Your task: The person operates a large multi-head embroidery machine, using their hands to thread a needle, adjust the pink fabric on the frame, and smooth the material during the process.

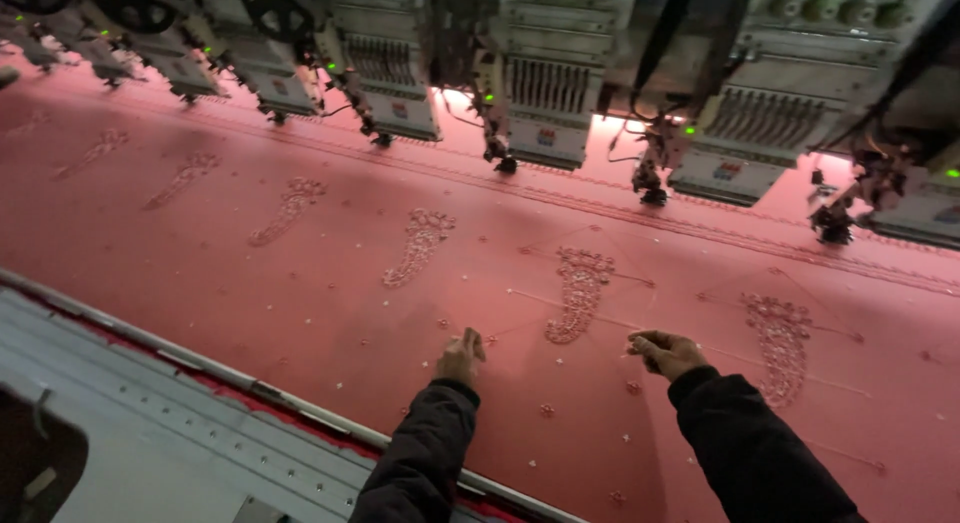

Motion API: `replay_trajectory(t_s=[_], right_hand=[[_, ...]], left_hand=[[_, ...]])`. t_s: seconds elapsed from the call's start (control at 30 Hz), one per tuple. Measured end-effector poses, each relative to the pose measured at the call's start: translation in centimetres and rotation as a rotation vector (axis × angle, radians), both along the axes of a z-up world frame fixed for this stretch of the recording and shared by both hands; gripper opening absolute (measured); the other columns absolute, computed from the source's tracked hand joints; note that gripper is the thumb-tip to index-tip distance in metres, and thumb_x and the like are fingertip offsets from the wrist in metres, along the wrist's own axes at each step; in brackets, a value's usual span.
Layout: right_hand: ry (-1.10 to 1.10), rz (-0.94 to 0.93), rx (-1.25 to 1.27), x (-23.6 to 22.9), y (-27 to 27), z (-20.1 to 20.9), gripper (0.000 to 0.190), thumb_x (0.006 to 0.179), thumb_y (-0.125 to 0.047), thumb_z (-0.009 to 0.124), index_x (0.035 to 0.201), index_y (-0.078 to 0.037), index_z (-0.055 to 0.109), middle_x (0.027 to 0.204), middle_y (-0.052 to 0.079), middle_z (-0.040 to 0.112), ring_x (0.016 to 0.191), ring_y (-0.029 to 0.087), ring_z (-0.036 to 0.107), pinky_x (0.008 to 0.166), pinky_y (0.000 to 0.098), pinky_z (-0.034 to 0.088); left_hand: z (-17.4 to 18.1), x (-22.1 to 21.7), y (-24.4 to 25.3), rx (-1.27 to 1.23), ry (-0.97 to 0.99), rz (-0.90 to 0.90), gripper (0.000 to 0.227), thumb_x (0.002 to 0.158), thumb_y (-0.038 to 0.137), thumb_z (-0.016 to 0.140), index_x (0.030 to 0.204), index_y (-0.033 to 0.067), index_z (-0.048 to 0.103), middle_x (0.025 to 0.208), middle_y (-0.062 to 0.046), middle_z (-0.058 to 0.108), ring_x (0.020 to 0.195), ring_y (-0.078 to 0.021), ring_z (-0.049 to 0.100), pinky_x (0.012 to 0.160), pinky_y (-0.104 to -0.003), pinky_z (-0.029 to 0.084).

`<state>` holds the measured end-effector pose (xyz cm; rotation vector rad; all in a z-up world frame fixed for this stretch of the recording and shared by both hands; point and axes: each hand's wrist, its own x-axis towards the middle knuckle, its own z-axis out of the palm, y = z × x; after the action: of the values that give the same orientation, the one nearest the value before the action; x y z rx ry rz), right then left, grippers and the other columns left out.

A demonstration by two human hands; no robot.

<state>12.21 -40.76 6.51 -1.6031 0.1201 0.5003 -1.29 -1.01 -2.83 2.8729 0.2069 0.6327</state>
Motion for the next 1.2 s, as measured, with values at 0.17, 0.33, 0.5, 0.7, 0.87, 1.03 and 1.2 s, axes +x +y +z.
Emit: replay_trajectory(t_s=[0.17,0.33,0.5,0.7,0.87,1.03,1.2], right_hand=[[-0.180,0.108,-0.541,2.7,-3.2,-5.0,0.029,0.085,-0.041,0.084,0.107,-0.022,0.084,0.077,0.005,0.081,0.058,0.015,0.071,0.065,0.0294,0.063],[-0.414,0.400,-0.966,1.9,-0.8,-7.4,0.052,0.079,-0.071,0.070,0.107,-0.030,0.083,0.098,-0.004,0.083,0.098,0.020,0.077,0.092,0.0337,0.057],[-0.518,0.609,-1.298,2.7,3.5,-13.2,0.029,0.086,-0.058,0.065,0.084,-0.035,0.081,0.091,-0.010,0.079,0.096,0.015,0.076,0.090,0.0296,0.058],[-0.472,0.582,-1.074,1.7,3.5,-8.7,0.033,0.083,-0.051,0.059,0.082,-0.019,0.065,0.097,0.005,0.071,0.112,0.026,0.065,0.102,0.0420,0.050],[-0.255,0.528,-0.932,-0.4,3.4,-1.8,0.043,0.091,-0.060,0.057,0.107,-0.020,0.055,0.115,0.015,0.067,0.123,0.035,0.061,0.106,0.0483,0.050],[-0.192,0.483,-0.822,0.9,6.2,-10.7,0.031,0.093,-0.050,0.058,0.115,-0.029,0.051,0.115,0.008,0.070,0.122,0.029,0.064,0.103,0.0439,0.054],[-0.287,0.547,-0.940,1.3,7.0,-11.8,0.028,0.096,-0.049,0.049,0.113,-0.037,0.068,0.116,-0.003,0.073,0.119,0.022,0.067,0.103,0.0398,0.056]], left_hand=[[-1.1,3.9,-8.9,-0.085,0.156,-0.027,0.007,0.095,0.021,0.053,0.097,0.0278,0.052,0.098,0.000,0.063,0.082,-0.0307,0.074,0.092,-0.047,0.057],[10.3,6.2,-17.7,-1.044,0.345,0.147,0.020,0.092,0.047,0.056,0.082,0.0327,0.066,0.066,0.003,0.064,0.077,-0.0227,0.069,0.080,-0.037,0.052],[2.9,9.9,-19.2,-0.536,0.338,-0.057,0.024,0.084,0.012,0.055,0.098,0.0283,0.065,0.092,0.007,0.079,0.110,-0.0215,0.073,0.122,-0.035,0.035],[0.8,12.3,-18.6,-0.517,0.498,0.225,0.033,0.057,0.029,0.093,0.082,0.0301,0.072,0.080,0.007,0.078,0.089,-0.0187,0.078,0.083,-0.036,0.063],[3.6,12.2,-19.6,-0.858,0.354,0.309,0.015,0.093,0.025,0.067,0.087,0.0207,0.080,0.083,-0.002,0.079,0.088,-0.0254,0.077,0.082,-0.039,0.060],[0.1,15.5,-19.8,-1.495,0.279,0.433,0.023,0.092,0.030,0.061,0.088,0.0174,0.080,0.056,-0.008,0.067,0.048,-0.0213,0.064,0.046,-0.032,0.054],[-3.6,16.0,-19.5,-1.398,0.266,0.454,0.019,0.080,0.026,0.062,0.085,0.0214,0.080,0.057,-0.004,0.068,0.054,-0.0175,0.068,0.051,-0.035,0.062]])
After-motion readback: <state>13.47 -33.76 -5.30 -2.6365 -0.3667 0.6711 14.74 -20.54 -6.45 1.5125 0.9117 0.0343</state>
